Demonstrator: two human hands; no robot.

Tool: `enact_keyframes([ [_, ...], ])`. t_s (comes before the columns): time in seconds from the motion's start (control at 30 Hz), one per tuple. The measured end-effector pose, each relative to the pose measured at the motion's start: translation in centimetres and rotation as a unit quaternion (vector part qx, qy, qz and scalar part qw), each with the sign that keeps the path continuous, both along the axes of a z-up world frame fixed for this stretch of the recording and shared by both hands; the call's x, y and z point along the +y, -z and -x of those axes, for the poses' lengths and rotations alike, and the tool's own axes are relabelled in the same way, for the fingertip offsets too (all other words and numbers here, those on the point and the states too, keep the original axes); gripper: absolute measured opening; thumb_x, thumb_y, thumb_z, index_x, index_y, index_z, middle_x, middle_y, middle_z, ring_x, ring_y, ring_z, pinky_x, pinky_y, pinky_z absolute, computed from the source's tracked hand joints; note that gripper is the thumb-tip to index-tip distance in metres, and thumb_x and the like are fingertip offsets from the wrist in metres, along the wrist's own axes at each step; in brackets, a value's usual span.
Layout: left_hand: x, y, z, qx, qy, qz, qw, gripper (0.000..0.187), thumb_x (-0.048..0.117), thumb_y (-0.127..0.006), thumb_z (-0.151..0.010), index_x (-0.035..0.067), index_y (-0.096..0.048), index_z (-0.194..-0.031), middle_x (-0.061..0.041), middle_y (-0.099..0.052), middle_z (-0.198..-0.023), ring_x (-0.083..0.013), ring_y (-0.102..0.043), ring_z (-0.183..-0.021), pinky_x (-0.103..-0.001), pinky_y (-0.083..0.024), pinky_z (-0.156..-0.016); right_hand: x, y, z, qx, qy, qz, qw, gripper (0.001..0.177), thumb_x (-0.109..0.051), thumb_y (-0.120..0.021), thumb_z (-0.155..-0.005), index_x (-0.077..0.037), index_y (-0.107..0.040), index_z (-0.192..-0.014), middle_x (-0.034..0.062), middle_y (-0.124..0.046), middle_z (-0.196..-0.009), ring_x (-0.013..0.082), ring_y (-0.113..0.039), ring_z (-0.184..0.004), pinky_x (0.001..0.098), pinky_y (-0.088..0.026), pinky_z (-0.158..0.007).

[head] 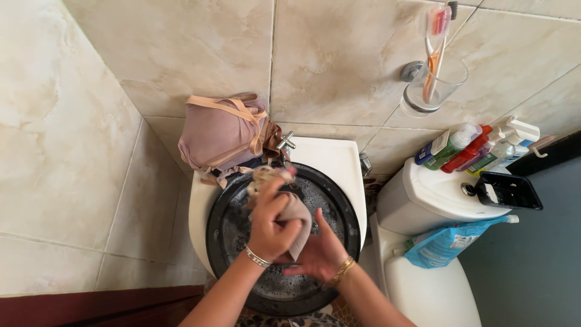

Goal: Hand washing bras in a basin inside a bathroom.

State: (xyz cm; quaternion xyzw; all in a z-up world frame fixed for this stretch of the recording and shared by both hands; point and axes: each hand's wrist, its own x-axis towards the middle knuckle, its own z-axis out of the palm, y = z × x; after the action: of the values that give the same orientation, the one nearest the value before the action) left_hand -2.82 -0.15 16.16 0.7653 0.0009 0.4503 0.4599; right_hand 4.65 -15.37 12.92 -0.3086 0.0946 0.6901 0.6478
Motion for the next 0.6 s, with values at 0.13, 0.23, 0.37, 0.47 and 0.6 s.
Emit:
enact_keyframes([
  [0.13, -2.2, 0.0, -0.1, -0.008, 0.054, -0.062, 0.997, 0.013, 0.014, -0.064, -0.074, 0.007, -0.055, -0.081, -0.009, -0.071, -0.121, -0.0241, -0.063, -0.111, -0.039, -0.052, -0.105, 2.2, -0.8, 0.8, 0.074, 0.231, -0.132, 0.961, 0.095, -0.083, -0.043, -0.094, -0.003, -0.05, -0.145, 0.0271, -0.054, -0.141, 0.0402, -0.06, -0.123, 0.0549, -0.056, -0.097],
  [0.23, -3.2, 0.1, 0.5, 0.012, 0.16, -0.029, 0.987, 0.024, 0.018, -0.061, -0.078, 0.003, -0.06, -0.096, -0.012, -0.062, -0.097, -0.0251, -0.061, -0.091, -0.035, -0.053, -0.089, 3.6, -4.3, 0.0, -0.06, 0.148, -0.137, 0.978, 0.09, -0.087, -0.042, -0.068, -0.015, -0.061, -0.118, 0.023, -0.068, -0.121, 0.0401, -0.069, -0.106, 0.0484, -0.062, -0.084],
  [0.37, -4.2, 0.4, 0.8, 0.043, 0.178, 0.108, 0.977, 0.026, 0.023, -0.058, -0.09, 0.003, -0.055, -0.106, -0.009, -0.06, -0.095, -0.0192, -0.06, -0.083, -0.03, -0.052, -0.076, 4.2, -0.9, -2.0, -0.058, 0.308, -0.135, 0.94, 0.055, -0.06, -0.059, -0.097, -0.006, -0.064, -0.096, 0.0112, -0.067, -0.083, 0.0242, -0.066, -0.071, 0.0369, -0.059, -0.063],
  [0.47, -4.5, 2.2, -0.7, -0.004, 0.12, 0.305, 0.945, 0.027, 0.033, -0.05, -0.098, 0.007, -0.054, -0.103, -0.003, -0.06, -0.091, -0.0131, -0.06, -0.077, -0.026, -0.052, -0.067, 5.4, -4.0, -1.2, -0.168, 0.376, -0.063, 0.909, 0.03, -0.033, -0.065, -0.093, -0.01, -0.058, -0.076, 0.0065, -0.064, -0.065, 0.0207, -0.062, -0.053, 0.0342, -0.052, -0.047],
  [0.6, -3.3, -1.6, -2.9, 0.035, -0.031, 0.706, 0.707, 0.033, 0.041, -0.06, -0.1, 0.01, -0.055, -0.089, 0.0, -0.057, -0.079, -0.0128, -0.059, -0.066, -0.031, -0.054, -0.058, 5.0, -1.1, -1.2, -0.643, 0.36, 0.061, 0.673, 0.024, -0.003, -0.069, -0.083, -0.006, -0.052, -0.066, -0.0003, -0.053, -0.064, 0.012, -0.044, -0.058, 0.0309, -0.037, -0.049],
])
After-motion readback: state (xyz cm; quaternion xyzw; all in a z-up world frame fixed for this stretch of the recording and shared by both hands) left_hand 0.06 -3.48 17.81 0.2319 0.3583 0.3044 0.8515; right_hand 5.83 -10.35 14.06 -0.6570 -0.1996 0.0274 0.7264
